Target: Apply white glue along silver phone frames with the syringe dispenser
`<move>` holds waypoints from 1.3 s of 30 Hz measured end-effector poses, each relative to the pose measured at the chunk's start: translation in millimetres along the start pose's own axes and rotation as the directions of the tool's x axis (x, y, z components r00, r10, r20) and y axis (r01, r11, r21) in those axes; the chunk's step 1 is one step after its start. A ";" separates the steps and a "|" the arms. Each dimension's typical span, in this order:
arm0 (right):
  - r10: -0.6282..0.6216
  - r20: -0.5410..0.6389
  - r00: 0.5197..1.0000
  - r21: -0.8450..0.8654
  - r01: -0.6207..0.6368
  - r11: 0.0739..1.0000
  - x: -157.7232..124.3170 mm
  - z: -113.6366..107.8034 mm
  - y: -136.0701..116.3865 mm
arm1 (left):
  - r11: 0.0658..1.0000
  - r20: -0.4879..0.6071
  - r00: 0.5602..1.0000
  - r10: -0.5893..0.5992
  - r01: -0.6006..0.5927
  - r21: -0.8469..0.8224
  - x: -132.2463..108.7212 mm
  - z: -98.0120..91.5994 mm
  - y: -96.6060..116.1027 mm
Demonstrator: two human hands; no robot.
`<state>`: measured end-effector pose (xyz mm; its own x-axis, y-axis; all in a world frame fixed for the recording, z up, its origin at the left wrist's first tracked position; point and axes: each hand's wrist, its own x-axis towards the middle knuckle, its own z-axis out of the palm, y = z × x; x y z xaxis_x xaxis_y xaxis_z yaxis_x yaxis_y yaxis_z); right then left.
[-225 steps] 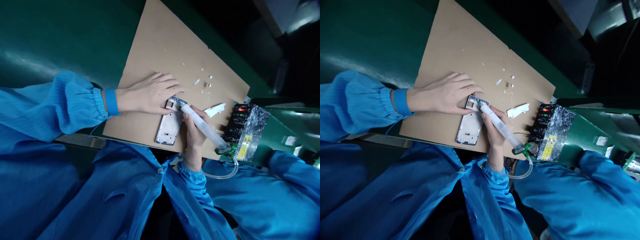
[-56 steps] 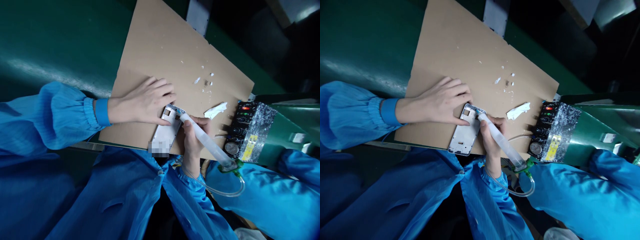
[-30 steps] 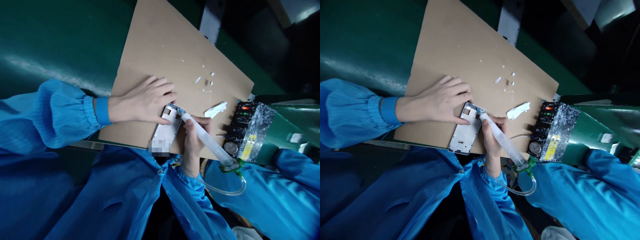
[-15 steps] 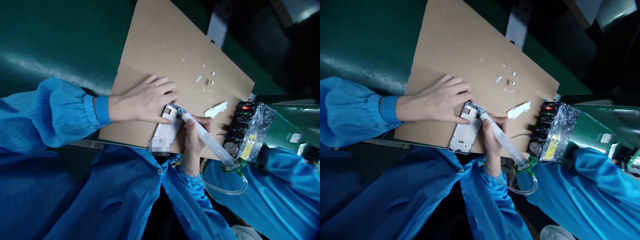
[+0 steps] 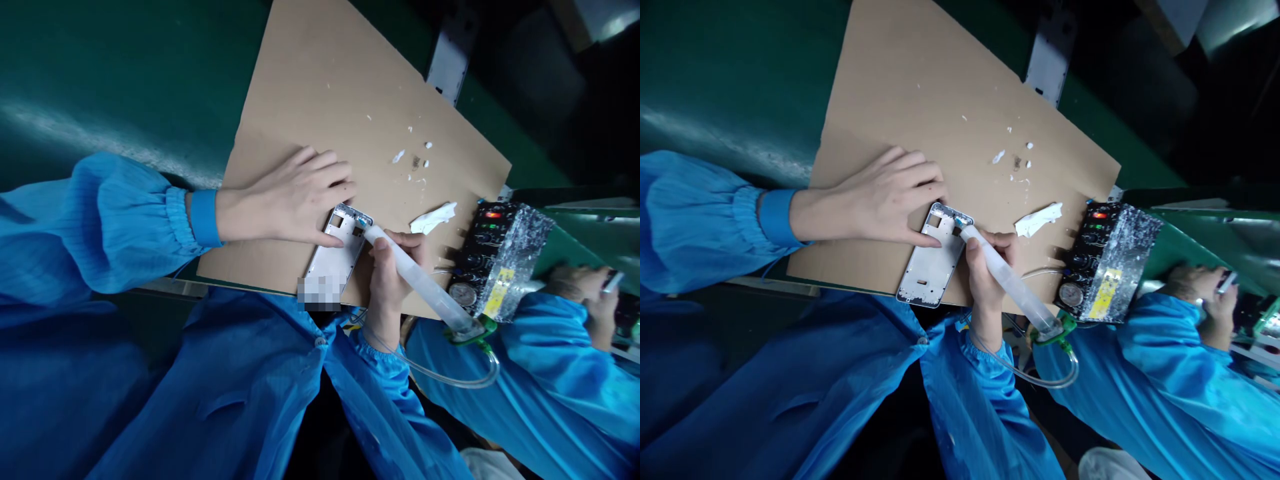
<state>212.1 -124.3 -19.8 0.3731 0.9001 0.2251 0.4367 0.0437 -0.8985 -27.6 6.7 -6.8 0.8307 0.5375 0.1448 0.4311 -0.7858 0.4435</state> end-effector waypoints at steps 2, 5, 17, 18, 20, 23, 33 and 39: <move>0.003 0.003 1.000 0.000 -0.003 1.000 -0.3 -0.6 0.6 | 1.000 -0.005 1.000 0.001 -0.001 -0.008 -0.5 1.0 -0.5; 0.004 0.013 1.000 0.014 -0.004 1.000 -1.0 -1.4 2.0 | 1.000 -0.016 1.000 0.002 -0.003 -0.009 -0.9 1.4 -0.5; -0.009 0.015 1.000 0.027 0.009 1.000 -1.1 -0.9 3.3 | 1.000 -0.016 1.000 -0.005 0.006 0.010 0.0 0.2 0.7; -0.006 0.018 1.000 0.026 0.006 1.000 -1.4 -1.3 3.2 | 1.000 -0.017 1.000 -0.005 0.005 0.011 0.0 0.3 0.6; 0.005 0.022 1.000 0.018 -0.005 1.000 -2.4 -2.5 3.0 | 1.000 -0.013 1.000 -0.006 0.006 0.010 0.0 0.5 0.7; 0.054 0.027 0.998 -0.009 -0.053 0.999 -5.0 -4.7 3.0 | 1.000 -0.006 1.000 -0.007 0.007 0.009 0.5 1.3 0.7; 0.077 0.024 0.997 0.018 -0.077 0.997 -7.7 -5.2 5.2 | 1.000 -0.015 1.000 0.019 -0.019 -0.013 0.6 2.8 -2.0; 0.100 0.019 0.995 0.025 -0.100 0.995 -8.0 -4.2 1.3 | 1.000 -0.028 0.999 0.024 -0.024 0.003 0.3 2.5 -1.8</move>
<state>213.1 -133.2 -21.2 0.3991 0.9080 0.1273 0.3767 -0.0359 -0.9256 -27.2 7.5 -9.8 0.8310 0.5264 0.1801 0.4118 -0.7996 0.4371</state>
